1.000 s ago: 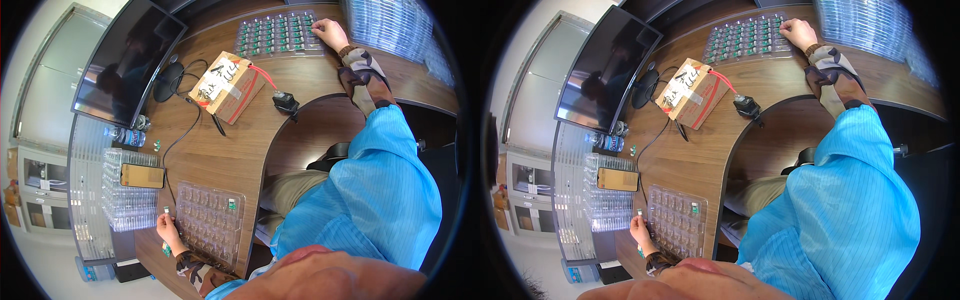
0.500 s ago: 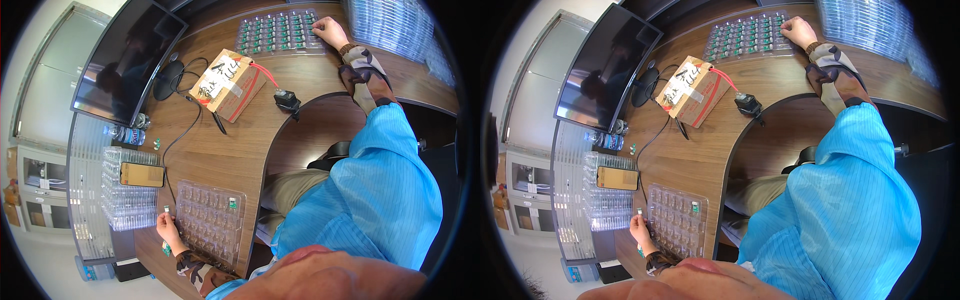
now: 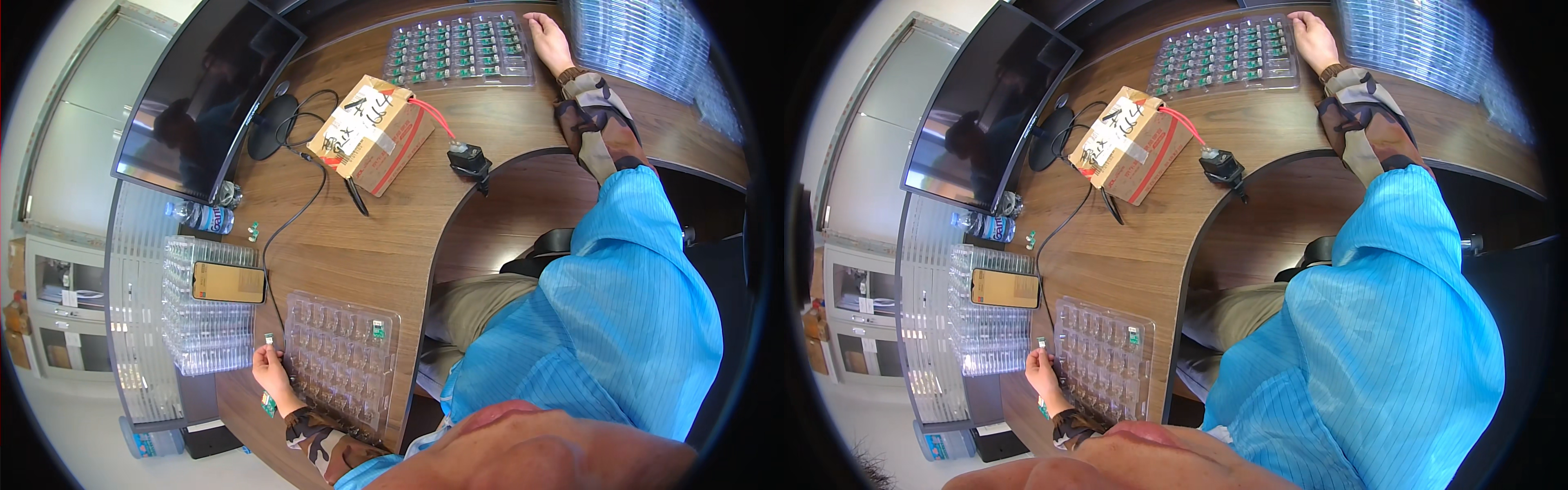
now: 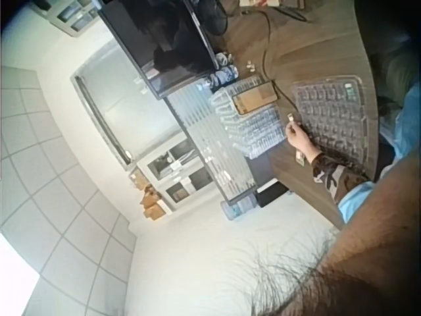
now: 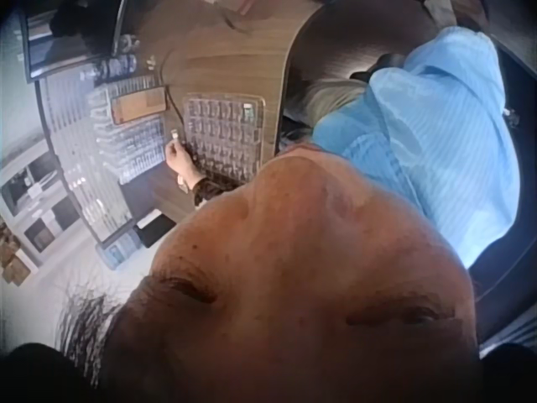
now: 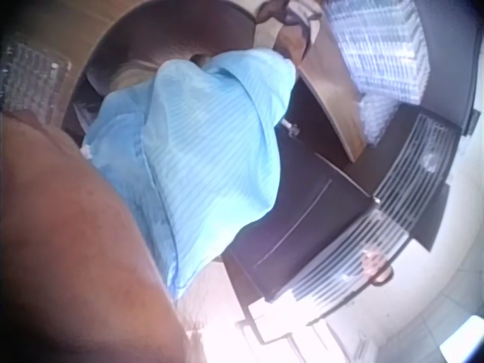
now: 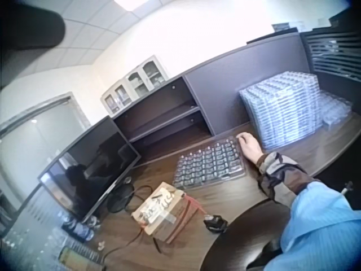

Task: Picking up small electronic components and placing them into specific slots in a plastic tray.

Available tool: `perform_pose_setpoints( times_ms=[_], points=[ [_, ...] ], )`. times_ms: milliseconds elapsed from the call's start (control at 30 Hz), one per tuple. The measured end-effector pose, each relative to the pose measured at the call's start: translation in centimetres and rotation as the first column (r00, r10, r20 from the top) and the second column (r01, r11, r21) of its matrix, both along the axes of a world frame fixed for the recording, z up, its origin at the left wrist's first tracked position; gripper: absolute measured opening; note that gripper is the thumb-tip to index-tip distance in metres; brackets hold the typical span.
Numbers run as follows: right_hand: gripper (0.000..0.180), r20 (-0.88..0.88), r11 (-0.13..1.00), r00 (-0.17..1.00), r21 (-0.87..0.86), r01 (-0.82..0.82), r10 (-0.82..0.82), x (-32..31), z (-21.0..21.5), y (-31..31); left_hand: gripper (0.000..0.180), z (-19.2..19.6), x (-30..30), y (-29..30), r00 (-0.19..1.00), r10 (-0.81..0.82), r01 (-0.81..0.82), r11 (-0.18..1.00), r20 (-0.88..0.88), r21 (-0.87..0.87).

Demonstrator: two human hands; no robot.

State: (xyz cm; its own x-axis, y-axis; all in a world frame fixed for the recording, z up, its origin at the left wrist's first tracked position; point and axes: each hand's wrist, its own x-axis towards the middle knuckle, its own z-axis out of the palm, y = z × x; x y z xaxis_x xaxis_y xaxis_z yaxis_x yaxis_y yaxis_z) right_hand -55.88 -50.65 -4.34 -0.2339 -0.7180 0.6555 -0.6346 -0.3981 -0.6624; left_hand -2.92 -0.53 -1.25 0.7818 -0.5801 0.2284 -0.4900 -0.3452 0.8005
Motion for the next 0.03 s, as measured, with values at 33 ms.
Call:
perform_pose_setpoints(
  times_ms=[33],
  points=[
    [0.03,0.05,0.999,0.998,-0.003,-0.032,0.032,-0.2,-0.15,-0.35,0.01,0.02,-0.06,0.02,1.0,0.001,-0.001,1.0,-0.003,0.005]
  ],
)
